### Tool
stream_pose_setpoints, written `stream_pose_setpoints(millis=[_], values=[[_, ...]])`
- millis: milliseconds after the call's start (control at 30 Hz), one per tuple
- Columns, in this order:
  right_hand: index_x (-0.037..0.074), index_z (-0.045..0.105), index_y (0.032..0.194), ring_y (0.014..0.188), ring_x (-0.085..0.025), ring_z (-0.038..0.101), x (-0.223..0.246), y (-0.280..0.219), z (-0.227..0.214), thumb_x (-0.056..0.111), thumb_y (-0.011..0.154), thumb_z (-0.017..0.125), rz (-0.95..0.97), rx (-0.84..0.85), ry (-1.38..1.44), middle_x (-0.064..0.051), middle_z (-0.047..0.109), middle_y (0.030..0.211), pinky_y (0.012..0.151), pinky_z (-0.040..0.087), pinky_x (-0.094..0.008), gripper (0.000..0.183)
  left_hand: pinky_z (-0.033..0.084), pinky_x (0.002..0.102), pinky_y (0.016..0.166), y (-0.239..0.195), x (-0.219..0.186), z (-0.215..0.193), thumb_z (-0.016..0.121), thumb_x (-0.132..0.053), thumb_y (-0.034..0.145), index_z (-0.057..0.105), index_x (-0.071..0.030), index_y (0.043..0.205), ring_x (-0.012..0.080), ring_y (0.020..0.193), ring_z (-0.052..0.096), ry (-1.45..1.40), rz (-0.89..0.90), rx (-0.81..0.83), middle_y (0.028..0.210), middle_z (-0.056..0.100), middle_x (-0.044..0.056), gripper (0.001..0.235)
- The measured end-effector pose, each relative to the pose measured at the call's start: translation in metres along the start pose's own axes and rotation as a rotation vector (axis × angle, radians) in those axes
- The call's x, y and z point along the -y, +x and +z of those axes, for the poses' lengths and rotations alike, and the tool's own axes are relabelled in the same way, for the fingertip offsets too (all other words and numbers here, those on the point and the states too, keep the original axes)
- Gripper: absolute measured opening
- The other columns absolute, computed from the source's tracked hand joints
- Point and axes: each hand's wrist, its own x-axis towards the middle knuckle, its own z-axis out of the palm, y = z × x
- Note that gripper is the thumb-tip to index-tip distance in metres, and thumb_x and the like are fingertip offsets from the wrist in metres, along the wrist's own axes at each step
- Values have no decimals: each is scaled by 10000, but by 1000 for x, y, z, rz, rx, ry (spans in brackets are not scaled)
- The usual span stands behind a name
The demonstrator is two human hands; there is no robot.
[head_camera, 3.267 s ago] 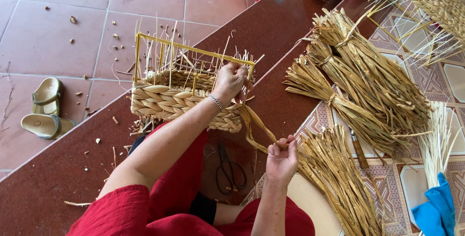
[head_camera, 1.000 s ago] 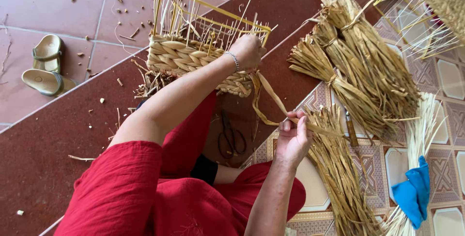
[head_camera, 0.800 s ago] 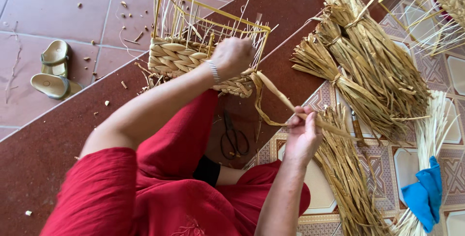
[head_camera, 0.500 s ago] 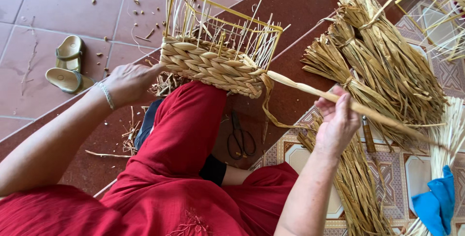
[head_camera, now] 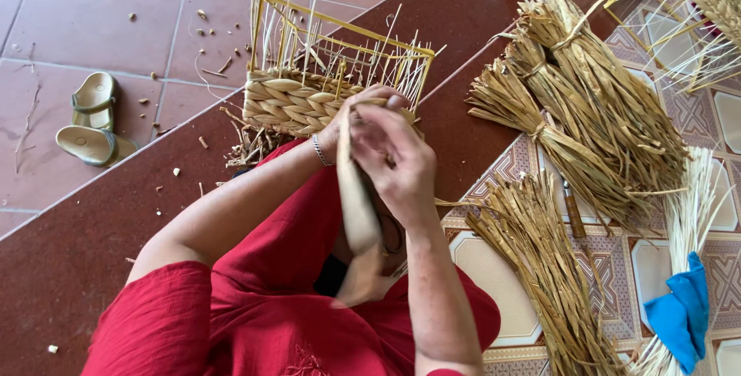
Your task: The person weaves a basket by hand, interlacing dried palm leaves through a rectangular frame. They repeatedly pull strands through the weave, tighten the pattern, and trim excess material with scissors.
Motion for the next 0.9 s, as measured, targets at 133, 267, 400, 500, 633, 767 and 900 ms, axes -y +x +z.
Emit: stream_pose_setpoints(millis=[133,267,400,500,633,767,900], values=[[70,694,930,612,-144,559,-80,-65,-24,423,1051,641,605,-220,67,-119,663,804,523,470,-248,377,659,294,672,-10,5,-14,561,-313,1038,677,-41,1199,182,821,770,-356,-566,-46,1025,759,112,337],[59,649,1187,935,-193,647,-156,-105,-35,644,1075,351,997,-129,-261,-218,631,1060,906,545,-458,666,681,299,692,-16,6,-30,546,-328,1046,665,-12,1202,170,822,773,-482,-563,-32,1005,747,132,372],[76,458,1422,1179,-229,554,-187,-88,-41,655,1043,379,567,-208,-102,-203,559,1328,1026,465,-503,696,638,295,709,-18,10,-36,500,-347,1065,657,-9,1211,161,804,740,-536,-689,-28,1016,755,112,400],[76,458,1467,1264,-230,555,-181,-60,-42,600,1033,444,368,-287,-63,-187,583,1389,1072,456,-500,681,629,295,722,-19,11,-38,467,-370,1075,645,-16,1231,150,802,725,-546,-704,2,1004,741,101,426],[42,713,1177,1013,-159,676,-163,-27,-44,349,1035,629,361,-481,-15,-125,760,1117,914,543,-375,349,626,296,736,-20,10,-41,458,-364,1068,637,-21,1234,150,818,731,-597,-699,13,1015,733,97,420],[48,762,1013,869,-96,687,-162,-10,-44,183,999,702,357,-593,205,-45,776,943,830,562,-259,148,637,292,790,-29,8,-43,460,-340,1076,688,-6,1191,146,858,730,-530,-642,28,1035,752,103,420],[49,774,976,781,-113,648,-173,-4,-45,172,998,718,500,-598,302,-48,755,872,715,549,-256,138,626,305,816,-34,12,-40,444,-333,1081,695,3,1186,154,884,742,-436,-610,103,1036,770,91,432]])
